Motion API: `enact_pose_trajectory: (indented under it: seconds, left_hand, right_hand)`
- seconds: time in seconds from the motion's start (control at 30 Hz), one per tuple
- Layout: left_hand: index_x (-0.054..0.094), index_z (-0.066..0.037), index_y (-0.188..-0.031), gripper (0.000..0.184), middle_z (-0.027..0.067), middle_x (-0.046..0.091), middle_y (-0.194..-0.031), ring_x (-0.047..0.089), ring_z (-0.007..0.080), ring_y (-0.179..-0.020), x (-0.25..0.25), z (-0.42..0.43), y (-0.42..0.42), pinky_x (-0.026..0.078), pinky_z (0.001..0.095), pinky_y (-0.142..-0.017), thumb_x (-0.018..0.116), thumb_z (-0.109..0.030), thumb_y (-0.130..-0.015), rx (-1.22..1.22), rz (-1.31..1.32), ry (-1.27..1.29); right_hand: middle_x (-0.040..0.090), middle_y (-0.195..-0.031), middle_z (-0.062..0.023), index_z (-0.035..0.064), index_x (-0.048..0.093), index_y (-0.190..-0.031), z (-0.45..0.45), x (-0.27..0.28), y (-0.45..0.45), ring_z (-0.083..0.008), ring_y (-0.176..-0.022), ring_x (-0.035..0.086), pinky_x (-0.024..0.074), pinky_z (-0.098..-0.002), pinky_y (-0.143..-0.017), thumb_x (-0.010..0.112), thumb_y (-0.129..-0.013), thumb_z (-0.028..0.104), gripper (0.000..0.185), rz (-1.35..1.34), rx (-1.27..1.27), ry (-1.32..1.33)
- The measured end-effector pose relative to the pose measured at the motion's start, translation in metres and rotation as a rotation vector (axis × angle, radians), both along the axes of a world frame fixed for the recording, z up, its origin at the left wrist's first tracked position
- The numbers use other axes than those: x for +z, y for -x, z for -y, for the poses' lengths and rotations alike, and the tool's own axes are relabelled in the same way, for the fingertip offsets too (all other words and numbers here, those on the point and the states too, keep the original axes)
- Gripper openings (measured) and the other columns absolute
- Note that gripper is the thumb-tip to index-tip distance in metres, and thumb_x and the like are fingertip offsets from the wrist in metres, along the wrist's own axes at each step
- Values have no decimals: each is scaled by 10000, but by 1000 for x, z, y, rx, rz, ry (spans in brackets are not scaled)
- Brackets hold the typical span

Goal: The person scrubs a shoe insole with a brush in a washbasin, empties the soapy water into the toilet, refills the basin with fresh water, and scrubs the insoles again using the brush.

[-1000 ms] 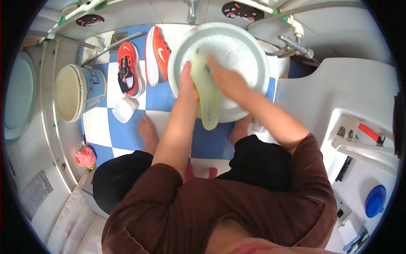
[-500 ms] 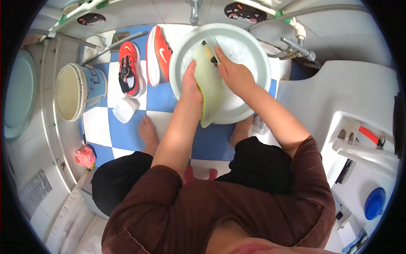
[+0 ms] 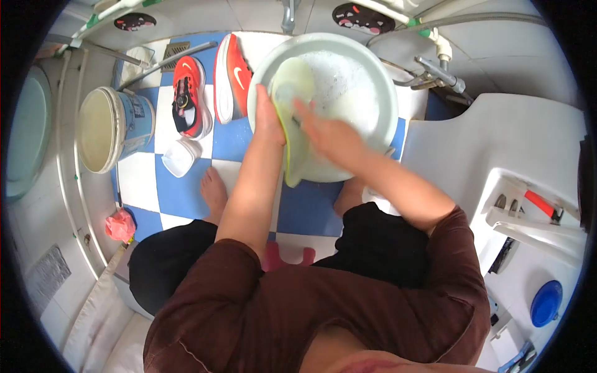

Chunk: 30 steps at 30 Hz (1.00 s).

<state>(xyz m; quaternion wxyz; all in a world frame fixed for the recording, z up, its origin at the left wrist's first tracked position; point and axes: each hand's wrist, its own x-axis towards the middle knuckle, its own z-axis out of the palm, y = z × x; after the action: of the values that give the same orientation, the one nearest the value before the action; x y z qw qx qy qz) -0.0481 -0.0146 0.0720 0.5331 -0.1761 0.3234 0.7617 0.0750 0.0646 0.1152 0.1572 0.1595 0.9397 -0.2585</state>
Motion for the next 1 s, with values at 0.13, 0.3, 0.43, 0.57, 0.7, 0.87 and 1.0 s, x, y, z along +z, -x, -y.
enact_pose_trajectory:
  seconds: [0.13, 0.3, 0.43, 0.57, 0.7, 0.87, 1.0]
  left_hand:
    - [420, -61, -1344, 823, 141, 546, -1200, 544, 309, -1023, -14, -4, -18, 473, 465, -860, 147, -694, -895, -49, -11, -53]
    - [414, -81, -1359, 848, 122, 547, -1221, 547, 288, -1050, -22, 4, -1, 463, 412, -891, 140, -722, -876, -34, -2, -66]
    - [436, -86, -1337, 894, 140, 548, -1207, 549, 299, -1027, -16, -8, -24, 486, 438, -823, 100, -756, -849, -128, 39, 9]
    - [453, -93, -1315, 863, 135, 552, -1198, 557, 246, -994, 2, 0, -8, 503, 364, -776, 155, -757, -852, -46, -72, -76]
    - [466, -116, -1315, 744, 136, 577, -1149, 577, 253, -932, -11, -9, -40, 494, 385, -799, 307, -696, -878, -153, -236, 44]
    - [458, -111, -1329, 648, 156, 573, -1175, 581, 295, -993, -25, -5, -22, 463, 447, -878, 377, -597, -908, -74, 51, -37]
    - [462, -95, -1324, 603, 158, 555, -1220, 557, 316, -1066, -44, -5, -29, 444, 448, -919, 369, -536, -923, -94, 133, -8]
  right_hand:
    - [651, -817, -227, 187, 254, -1443, -37, 1, 16, -385, -701, 647, 512, -495, -650, 414, -925, 266, 548, -16, -212, 35]
    - [653, -834, -226, 141, 264, -1443, 1, 24, 13, -352, -717, 659, 517, -491, -710, 443, -902, 216, 575, 148, 24, -1]
    - [660, -774, -199, 159, 276, -1438, -43, -6, 17, -355, -674, 660, 527, -474, -631, 473, -900, 192, 574, -46, -192, 65]
    - [662, -744, -175, 140, 286, -1428, 7, 23, 8, -344, -666, 659, 521, -459, -598, 448, -916, 219, 542, 62, 35, 16]
    - [644, -929, -235, 225, 221, -1461, -63, -5, 30, -377, -649, 632, 512, -428, -684, 389, -942, 253, 546, 101, -260, 16]
    - [659, -740, -171, 180, 266, -1440, -7, -22, 3, -373, -680, 651, 523, -461, -627, 388, -932, 257, 528, -106, -44, -105]
    - [659, -795, -183, 190, 242, -1451, -43, 0, 17, -372, -684, 649, 522, -475, -630, 402, -926, 251, 552, 81, -180, 58]
